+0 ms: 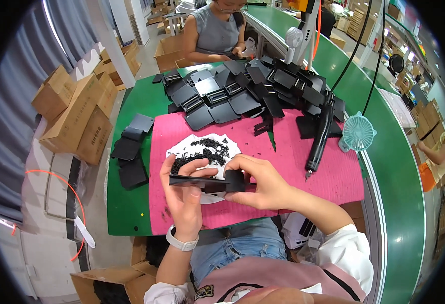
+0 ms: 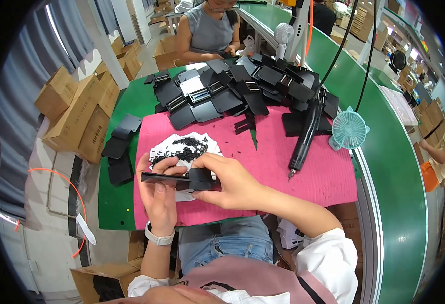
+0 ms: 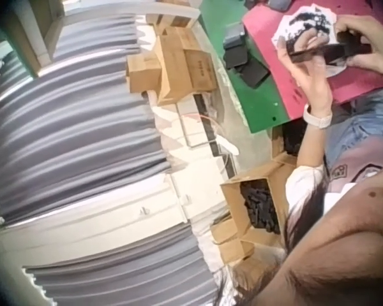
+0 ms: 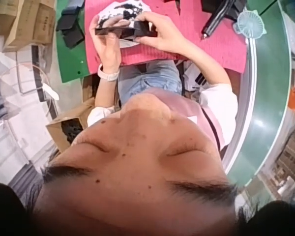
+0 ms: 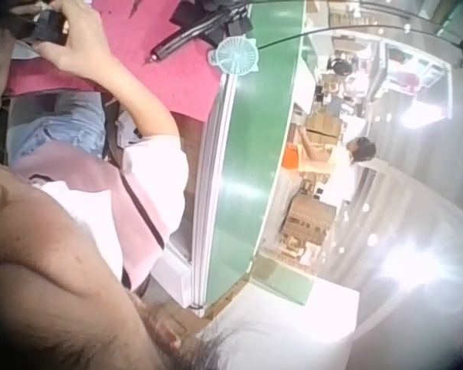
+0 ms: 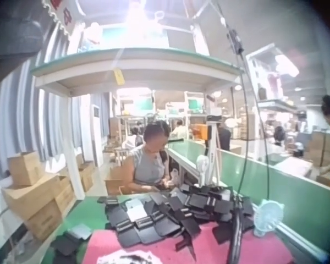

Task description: Assemble small black plastic components by placing them together and securing them with an electric screwdriver.

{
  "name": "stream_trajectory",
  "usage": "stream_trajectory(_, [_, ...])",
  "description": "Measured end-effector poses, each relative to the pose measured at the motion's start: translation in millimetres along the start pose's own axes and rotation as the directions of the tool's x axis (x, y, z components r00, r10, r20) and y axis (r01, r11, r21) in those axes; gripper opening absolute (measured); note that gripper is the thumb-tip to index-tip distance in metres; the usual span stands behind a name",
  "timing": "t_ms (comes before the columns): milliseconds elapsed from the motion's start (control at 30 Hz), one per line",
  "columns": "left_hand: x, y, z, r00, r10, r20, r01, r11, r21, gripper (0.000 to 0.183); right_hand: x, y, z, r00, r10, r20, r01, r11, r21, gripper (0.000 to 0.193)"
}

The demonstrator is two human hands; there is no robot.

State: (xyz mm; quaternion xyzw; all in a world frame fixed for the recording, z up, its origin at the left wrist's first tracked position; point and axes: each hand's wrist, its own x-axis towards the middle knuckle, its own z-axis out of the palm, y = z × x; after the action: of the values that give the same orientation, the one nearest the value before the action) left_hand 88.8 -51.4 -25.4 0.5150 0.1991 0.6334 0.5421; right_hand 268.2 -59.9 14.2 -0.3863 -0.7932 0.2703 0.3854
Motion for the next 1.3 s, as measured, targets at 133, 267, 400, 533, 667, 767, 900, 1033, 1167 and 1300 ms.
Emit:
stream_trajectory(133, [-11, -16, -4, 0.998, -0.058, -0.009, 0.058, 0.989, 0.134, 0.052, -7, 1, 5, 0.980, 0.190, 0.064, -0.200, 0.910, 0.364, 0.032])
stream_trajectory(267, [-13, 7, 5, 0.988, -0.027, -0.153, 0.043, 0.994, 0.100, 0.032, -11, 15, 6, 0.951, 0.118, 0.287, -0.278, 0.734, 0.619, 0.025])
stream_trajectory(400, [-23, 25, -12, 0.964, 0.013, -0.267, 0.027, 0.989, 0.144, 0.026, -11, 9, 14, 0.985, 0.022, 0.171, -0.150, 0.594, 0.790, 0.046])
stream_trajectory(533, [-49, 54, -86, 0.602, 0.250, -0.758, 0.078, 0.927, 0.367, 0.032, -4, -1, -6, 0.917, 0.257, 0.304, -0.398, 0.563, 0.724, 0.039])
stream_trajectory(667, [-157, 134, -259, 0.473, 0.268, -0.839, 0.096, 0.931, 0.352, 0.040, 8, 42, -46, 0.958, 0.237, -0.161, -0.240, 0.971, -0.003, 0.027])
stream_trajectory(767, [-294, 199, -388, 0.255, 0.180, -0.950, 0.001, 0.983, 0.186, 0.054, 23, 79, -77, 0.939, -0.024, -0.344, -0.216, 0.737, -0.641, 0.040])
stream_trajectory(900, [-366, 205, -427, -0.255, 0.264, -0.930, 0.164, 0.960, 0.227, 0.070, 39, 130, -93, 0.894, -0.028, -0.446, -0.380, 0.479, -0.791, 0.057])
stream_trajectory(1033, [-342, 179, -370, -0.207, 0.287, -0.935, 0.159, 0.953, 0.258, 0.079, 52, 132, -87, 0.883, 0.113, -0.456, -0.458, 0.421, -0.783, 0.044])
stream_trajectory(1167, [-260, 148, -389, 0.134, 0.272, -0.953, 0.129, 0.948, 0.289, 0.054, 43, 129, -109, 0.818, -0.033, -0.574, -0.510, 0.421, -0.750, 0.022])
stream_trajectory(1300, [-91, 98, -230, 0.706, 0.315, -0.634, 0.164, 0.798, 0.580, 0.035, 30, 70, -89, 0.814, -0.195, -0.547, -0.401, 0.493, -0.772, 0.026])
